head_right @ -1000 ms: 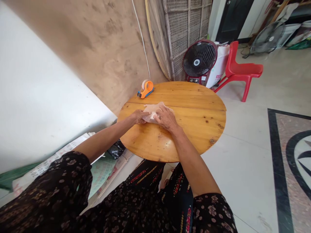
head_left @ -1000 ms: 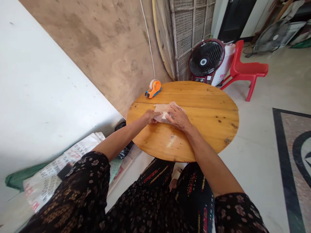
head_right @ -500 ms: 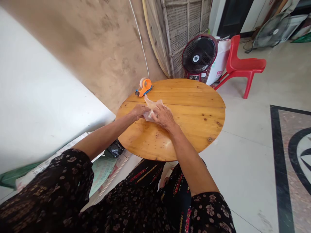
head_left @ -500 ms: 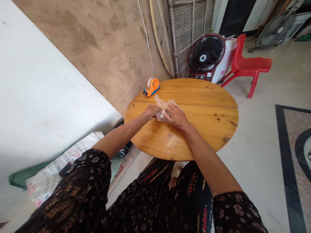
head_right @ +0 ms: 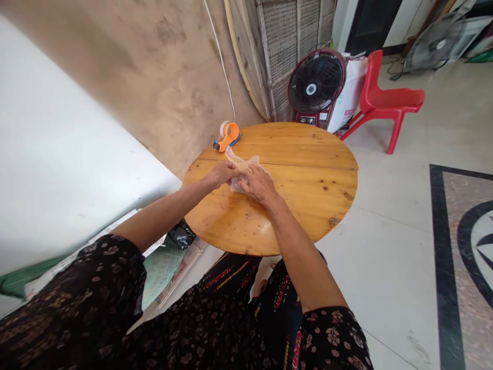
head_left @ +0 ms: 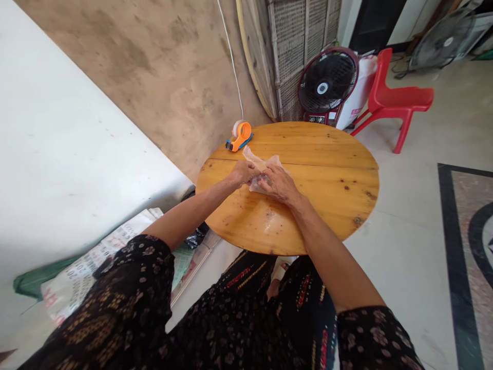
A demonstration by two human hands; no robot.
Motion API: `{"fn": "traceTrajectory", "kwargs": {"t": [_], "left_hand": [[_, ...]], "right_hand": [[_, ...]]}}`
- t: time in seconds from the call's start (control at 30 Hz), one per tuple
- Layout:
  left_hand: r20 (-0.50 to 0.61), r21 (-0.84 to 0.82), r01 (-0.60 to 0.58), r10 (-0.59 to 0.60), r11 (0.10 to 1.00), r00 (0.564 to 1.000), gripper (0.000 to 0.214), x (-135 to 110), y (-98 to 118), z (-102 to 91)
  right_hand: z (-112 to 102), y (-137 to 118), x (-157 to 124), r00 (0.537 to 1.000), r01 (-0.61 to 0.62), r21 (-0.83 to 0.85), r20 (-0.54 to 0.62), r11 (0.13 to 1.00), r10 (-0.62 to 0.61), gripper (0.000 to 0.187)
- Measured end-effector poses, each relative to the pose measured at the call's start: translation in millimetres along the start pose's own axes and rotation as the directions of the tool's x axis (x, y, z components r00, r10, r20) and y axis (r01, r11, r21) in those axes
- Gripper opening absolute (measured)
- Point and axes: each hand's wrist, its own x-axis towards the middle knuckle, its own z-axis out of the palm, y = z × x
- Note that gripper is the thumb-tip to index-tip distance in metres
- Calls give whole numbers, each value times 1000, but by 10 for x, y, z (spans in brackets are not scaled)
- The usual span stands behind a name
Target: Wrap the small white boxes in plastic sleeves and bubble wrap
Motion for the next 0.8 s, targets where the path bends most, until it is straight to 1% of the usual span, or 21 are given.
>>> {"fn": "traceTrajectory", "kwargs": {"t": [0.13,0.23,0.43,0.53,0.6,0.67,0.7,0.73,0.8], "left_hand": [[50,22,-18,17,1000,999,25,-8,31,-38],[84,27,-29,26,999,996,24,7,46,-68],[107,70,-59,51,996,993,27,61,63,-46],[130,81,-74,63,994,989,23,57,74,-53],[163,62,-61,51,996,985,19,37,84,-98],[230,31,-54,45,998,972,16,5,95,-168],[278,18,-69,62,997,959,16,-13,97,-208],[332,15,-97,87,995,939,16,-31,94,-245],[379,39,-183,155,982,912,18,-57,68,-301]], "right_hand": [[0,5,-3,1000,-6,34,6,999,6,27],[-17,3,-7,1000,-25,25,16,999,24,26],[-25,0,-15,1000,-15,20,9,1000,14,24],[-14,1,-26,999,-42,18,-1,999,42,25],[-16,-5,-35,999,-42,24,1,999,42,26],[-28,-18,-42,999,-37,34,4,999,37,26],[-35,-26,-45,999,-35,38,9,999,35,27],[-41,-32,-48,999,-36,39,16,999,36,27],[-43,-38,-55,998,-55,32,30,998,54,30]]}}
